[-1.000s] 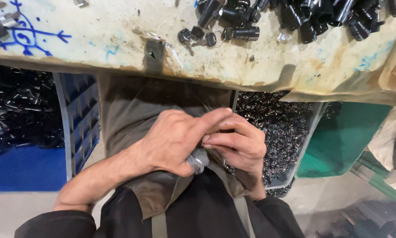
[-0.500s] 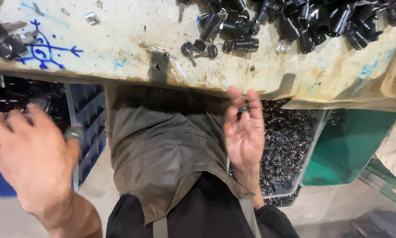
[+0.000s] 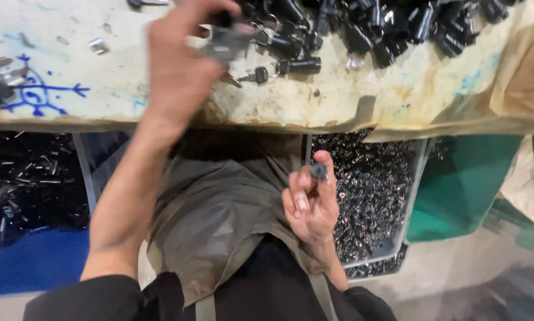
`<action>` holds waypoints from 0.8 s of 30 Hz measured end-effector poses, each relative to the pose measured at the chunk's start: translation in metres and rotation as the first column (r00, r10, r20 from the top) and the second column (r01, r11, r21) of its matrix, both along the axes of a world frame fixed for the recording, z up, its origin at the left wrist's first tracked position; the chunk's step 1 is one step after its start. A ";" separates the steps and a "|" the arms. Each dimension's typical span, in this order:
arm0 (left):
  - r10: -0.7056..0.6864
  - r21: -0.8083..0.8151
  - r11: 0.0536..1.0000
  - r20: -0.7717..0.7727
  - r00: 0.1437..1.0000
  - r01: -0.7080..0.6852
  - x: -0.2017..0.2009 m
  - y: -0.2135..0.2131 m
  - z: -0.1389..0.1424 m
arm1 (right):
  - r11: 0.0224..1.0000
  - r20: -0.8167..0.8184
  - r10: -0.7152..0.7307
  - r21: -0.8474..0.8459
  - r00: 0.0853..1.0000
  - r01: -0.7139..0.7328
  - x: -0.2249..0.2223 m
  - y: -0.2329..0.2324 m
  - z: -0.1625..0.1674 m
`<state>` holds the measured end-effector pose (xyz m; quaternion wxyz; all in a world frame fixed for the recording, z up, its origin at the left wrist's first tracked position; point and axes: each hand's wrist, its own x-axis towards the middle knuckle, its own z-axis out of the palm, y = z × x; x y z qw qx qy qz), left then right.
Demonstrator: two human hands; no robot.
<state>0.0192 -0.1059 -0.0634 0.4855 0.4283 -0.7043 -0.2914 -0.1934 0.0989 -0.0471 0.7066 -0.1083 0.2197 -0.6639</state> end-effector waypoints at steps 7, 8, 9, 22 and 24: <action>-0.044 0.188 0.737 -0.945 0.325 0.649 0.020 0.087 0.033 | 0.989 -0.033 0.047 0.143 0.998 -0.042 -0.003 -0.006 -0.013; 0.010 0.224 0.660 -0.957 0.290 0.717 0.018 0.099 0.034 | 0.995 -0.085 0.054 0.088 0.995 -0.047 -0.004 -0.010 -0.012; 0.074 0.255 0.577 -0.963 0.261 0.776 0.015 0.112 0.035 | 0.998 -0.136 0.059 0.034 0.989 -0.055 -0.003 -0.012 -0.009; -0.405 0.302 0.865 -0.049 0.913 0.400 -0.007 0.141 0.036 | 0.844 -0.924 -0.382 -0.363 0.033 -0.395 0.003 -0.029 0.028; -0.456 0.316 0.845 0.001 0.890 0.432 -0.005 0.138 0.040 | 0.859 -0.953 -0.303 -0.277 0.008 -0.432 -0.001 -0.031 0.036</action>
